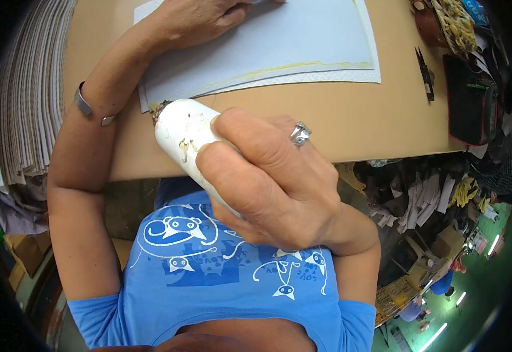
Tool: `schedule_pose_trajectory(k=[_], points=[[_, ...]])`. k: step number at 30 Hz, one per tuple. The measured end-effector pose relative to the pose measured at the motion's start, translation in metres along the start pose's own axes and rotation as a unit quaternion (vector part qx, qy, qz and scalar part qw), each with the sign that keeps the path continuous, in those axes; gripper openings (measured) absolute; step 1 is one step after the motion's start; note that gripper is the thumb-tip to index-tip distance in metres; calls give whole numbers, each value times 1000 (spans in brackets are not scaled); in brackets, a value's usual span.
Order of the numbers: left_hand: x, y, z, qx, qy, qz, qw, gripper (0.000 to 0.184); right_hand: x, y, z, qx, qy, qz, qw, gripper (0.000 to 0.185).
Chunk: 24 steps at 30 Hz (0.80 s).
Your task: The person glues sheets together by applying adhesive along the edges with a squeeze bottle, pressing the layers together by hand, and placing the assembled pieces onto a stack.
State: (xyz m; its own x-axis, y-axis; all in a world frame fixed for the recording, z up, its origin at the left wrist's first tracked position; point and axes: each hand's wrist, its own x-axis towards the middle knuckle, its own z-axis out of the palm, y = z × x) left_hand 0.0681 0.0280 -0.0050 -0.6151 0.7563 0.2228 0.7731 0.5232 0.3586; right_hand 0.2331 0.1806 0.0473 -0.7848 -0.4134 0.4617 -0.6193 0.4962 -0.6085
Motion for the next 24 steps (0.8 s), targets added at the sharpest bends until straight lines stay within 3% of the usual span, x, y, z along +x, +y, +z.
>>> schedule_pose_trajectory(k=[6, 12, 24], points=[[0, 1, -1, -14, 8, 17, 1000, 40, -6, 7, 2, 4, 43, -38, 998, 47], [-2, 2, -1, -9, 5, -1, 1000, 41, -17, 5, -23, -61, 39, 31, 997, 47], [1, 6, -5, -4, -30, -36, 999, 37, -58, 45, -71, -113, 245, 197, 943, 40]])
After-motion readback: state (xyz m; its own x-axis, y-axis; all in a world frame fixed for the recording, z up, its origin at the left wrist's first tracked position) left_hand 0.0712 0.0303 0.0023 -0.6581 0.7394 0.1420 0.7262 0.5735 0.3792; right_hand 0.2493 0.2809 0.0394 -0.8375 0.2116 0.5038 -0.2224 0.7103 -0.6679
